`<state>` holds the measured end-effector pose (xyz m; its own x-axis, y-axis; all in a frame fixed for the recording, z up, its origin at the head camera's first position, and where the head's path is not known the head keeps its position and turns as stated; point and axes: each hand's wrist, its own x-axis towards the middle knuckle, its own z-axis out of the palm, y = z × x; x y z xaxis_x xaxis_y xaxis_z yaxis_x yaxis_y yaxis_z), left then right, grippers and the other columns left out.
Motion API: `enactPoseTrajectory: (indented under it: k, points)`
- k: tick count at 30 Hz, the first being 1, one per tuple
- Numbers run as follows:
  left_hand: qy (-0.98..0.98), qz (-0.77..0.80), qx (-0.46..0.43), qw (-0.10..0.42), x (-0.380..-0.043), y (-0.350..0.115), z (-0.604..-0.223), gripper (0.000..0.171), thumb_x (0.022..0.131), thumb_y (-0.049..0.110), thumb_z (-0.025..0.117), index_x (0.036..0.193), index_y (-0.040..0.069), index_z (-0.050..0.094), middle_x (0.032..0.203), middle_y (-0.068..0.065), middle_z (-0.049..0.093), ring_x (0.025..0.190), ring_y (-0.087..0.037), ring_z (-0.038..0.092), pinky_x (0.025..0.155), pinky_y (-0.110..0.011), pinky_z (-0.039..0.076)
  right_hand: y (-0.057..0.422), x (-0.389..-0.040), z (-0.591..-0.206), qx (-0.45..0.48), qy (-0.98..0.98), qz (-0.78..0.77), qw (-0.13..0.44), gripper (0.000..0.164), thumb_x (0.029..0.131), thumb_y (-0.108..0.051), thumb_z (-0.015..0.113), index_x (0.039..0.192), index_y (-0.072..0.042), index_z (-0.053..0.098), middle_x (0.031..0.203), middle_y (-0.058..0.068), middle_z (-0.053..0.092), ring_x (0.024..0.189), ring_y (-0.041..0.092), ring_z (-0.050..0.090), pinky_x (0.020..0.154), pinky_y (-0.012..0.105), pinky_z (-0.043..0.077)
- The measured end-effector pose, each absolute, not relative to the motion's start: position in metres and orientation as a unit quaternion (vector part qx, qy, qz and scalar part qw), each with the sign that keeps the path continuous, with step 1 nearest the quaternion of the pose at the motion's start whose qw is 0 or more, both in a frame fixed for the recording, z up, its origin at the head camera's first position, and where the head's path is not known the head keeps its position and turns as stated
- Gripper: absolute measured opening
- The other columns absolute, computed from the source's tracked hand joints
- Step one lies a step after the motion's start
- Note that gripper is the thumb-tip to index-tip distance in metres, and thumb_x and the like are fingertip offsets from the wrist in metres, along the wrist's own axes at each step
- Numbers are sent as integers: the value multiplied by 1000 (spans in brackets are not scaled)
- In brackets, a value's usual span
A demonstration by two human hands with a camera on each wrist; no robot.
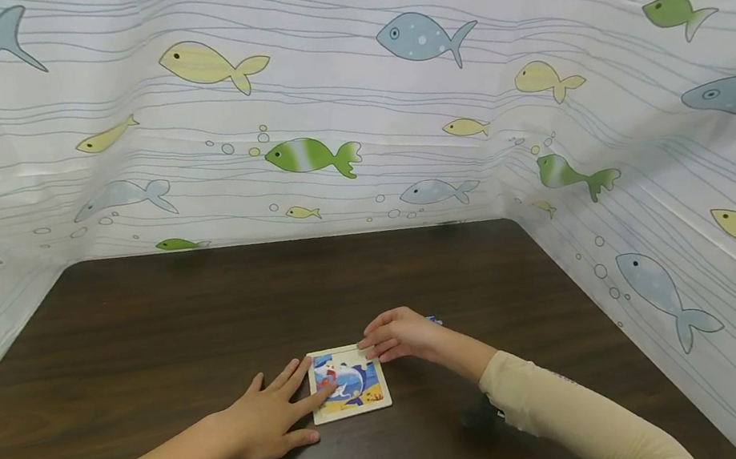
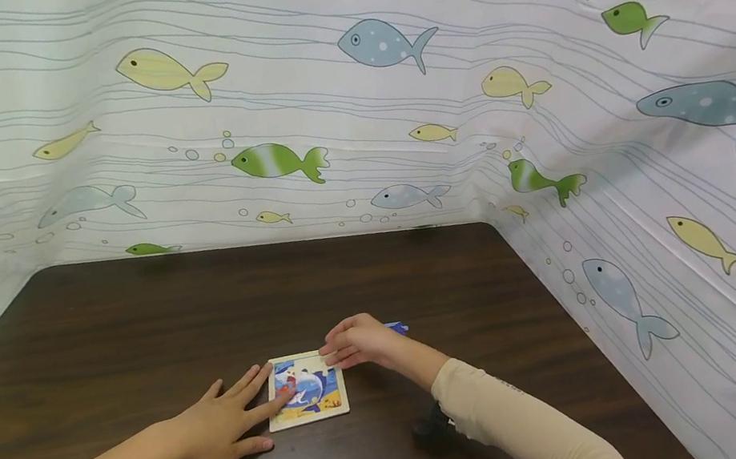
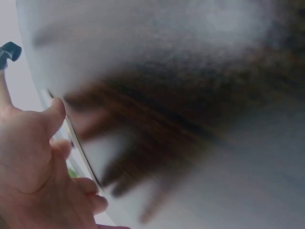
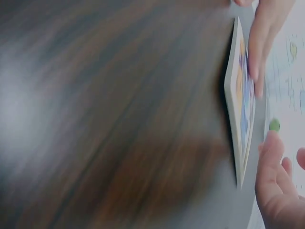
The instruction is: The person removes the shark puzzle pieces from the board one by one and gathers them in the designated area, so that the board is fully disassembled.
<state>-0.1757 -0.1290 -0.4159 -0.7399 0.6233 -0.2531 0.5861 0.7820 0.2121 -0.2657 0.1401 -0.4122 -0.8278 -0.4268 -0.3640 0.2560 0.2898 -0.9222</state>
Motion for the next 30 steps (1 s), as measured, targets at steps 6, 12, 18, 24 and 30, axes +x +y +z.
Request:
enactPoseTrajectory:
  k: [6,12,18,24,30]
  points:
    - [932,56,320,163,-175,-131,-418,63,95,60,44,152,40,24,163,-10,11,149,-38,11,105,-72,20,118,-265,-418,-74,723,-600,335,35,97,-10,52,126,11,52,124,23,63,98,21,71,78,27,56]
    - [933,58,321,152,-175,-132,-418,60,96,58,43,151,42,26,163,-8,13,148,-41,14,104,-73,21,110,-269,-422,-76,713,-610,337,34,97,-9,51,124,12,55,123,25,64,92,16,71,75,25,56]
    - [934,66,316,156,-176,-133,-417,57,96,56,44,150,42,28,163,-8,15,147,-42,15,103,-74,22,103,-271,-426,-33,674,-648,355,34,97,-7,49,126,10,55,124,23,63,92,15,70,75,23,55]
    - [934,73,306,169,-178,-131,-417,56,96,55,45,149,43,30,162,-8,17,147,-42,15,103,-74,23,100,-271,-430,39,628,-693,351,36,96,-6,51,128,10,54,121,23,65,91,17,71,74,23,56]
    - [933,79,305,175,-180,-131,-416,56,96,54,46,149,43,30,162,-7,16,147,-42,15,103,-74,22,99,-273,-431,56,622,-702,344,35,97,-5,50,128,9,54,123,24,63,98,22,70,82,27,56]
